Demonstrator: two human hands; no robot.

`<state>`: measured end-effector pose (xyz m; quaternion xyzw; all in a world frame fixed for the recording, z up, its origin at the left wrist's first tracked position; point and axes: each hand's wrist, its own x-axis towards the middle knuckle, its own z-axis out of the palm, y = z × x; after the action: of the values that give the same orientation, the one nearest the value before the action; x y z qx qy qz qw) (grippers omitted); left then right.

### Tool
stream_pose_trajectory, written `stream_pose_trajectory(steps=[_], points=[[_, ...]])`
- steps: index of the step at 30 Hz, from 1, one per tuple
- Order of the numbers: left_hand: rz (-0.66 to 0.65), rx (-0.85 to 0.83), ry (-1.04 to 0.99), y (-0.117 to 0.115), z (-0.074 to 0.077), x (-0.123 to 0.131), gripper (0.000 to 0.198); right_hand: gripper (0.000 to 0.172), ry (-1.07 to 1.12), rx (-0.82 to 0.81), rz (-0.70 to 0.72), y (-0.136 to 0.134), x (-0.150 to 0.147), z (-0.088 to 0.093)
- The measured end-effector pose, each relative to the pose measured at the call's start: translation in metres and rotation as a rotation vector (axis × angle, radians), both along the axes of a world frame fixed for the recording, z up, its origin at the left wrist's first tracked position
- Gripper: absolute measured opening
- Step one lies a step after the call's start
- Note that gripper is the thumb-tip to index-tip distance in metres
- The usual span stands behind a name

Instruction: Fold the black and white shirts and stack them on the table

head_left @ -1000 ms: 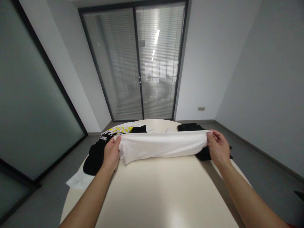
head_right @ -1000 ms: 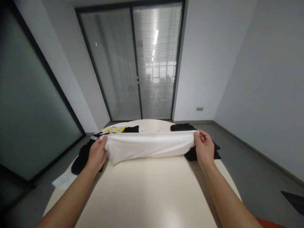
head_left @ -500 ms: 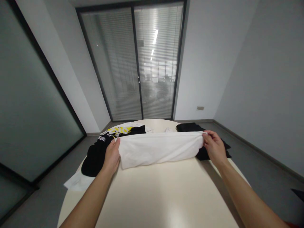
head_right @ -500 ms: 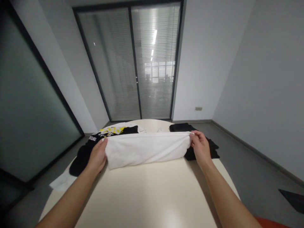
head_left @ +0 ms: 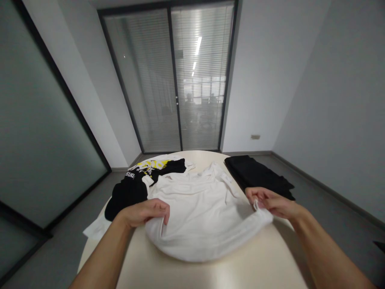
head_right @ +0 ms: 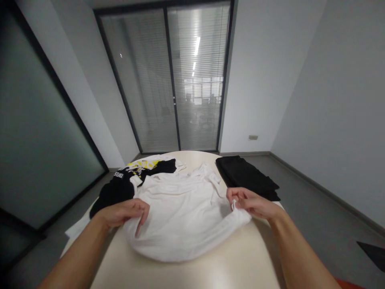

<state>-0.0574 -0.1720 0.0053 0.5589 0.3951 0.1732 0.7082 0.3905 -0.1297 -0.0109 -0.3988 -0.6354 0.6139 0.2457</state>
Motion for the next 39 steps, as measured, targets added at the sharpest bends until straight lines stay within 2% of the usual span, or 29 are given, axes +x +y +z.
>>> stream_pose_trajectory(steps=[2,4,7,11,16,21,23,25,28,31,34,36,39], points=[[-0.148,-0.05,0.037,-0.002,0.004,0.004,0.054,0.054,-0.104,-0.003,0.115,-0.001,-0.002,0.003],[-0.219,-0.093,0.107,-0.002,0.005,0.009,0.06,0.06,-0.192,-0.016,0.215,-0.002,-0.003,0.007],[-0.233,-0.087,0.232,0.0,0.0,0.018,0.059,0.064,-0.263,-0.082,0.306,-0.004,-0.006,0.01],[-0.222,-0.006,0.297,0.003,-0.015,0.031,0.049,0.058,-0.345,-0.075,0.319,-0.007,-0.011,0.011],[-0.233,0.146,0.429,-0.001,-0.024,0.048,0.041,0.055,-0.413,-0.025,0.367,-0.015,-0.038,0.014],[-0.271,0.44,0.624,-0.015,-0.018,0.066,0.045,0.067,-0.524,0.06,0.438,-0.032,-0.075,0.009],[-0.279,0.529,0.685,-0.019,-0.017,0.071,0.04,0.071,-0.597,0.109,0.461,-0.038,-0.086,0.007],[-0.286,0.564,0.703,-0.021,-0.016,0.074,0.032,0.067,-0.671,0.163,0.48,-0.043,-0.093,0.008],[-0.317,0.521,0.643,-0.022,-0.014,0.075,0.027,0.06,-0.739,0.279,0.453,-0.05,-0.101,0.012],[-0.341,0.443,0.596,-0.022,-0.012,0.075,0.034,0.066,-0.763,0.42,0.388,-0.054,-0.105,0.015],[-0.363,0.365,0.578,-0.022,-0.011,0.075,0.043,0.073,-0.762,0.407,0.417,-0.055,-0.107,0.016],[-0.382,0.329,0.574,-0.023,-0.01,0.075,0.047,0.061,-0.744,0.359,0.469,-0.056,-0.107,0.016],[-0.428,0.261,0.556,-0.026,-0.012,0.075,0.051,0.035,-0.682,0.296,0.557,-0.058,-0.106,0.014]])
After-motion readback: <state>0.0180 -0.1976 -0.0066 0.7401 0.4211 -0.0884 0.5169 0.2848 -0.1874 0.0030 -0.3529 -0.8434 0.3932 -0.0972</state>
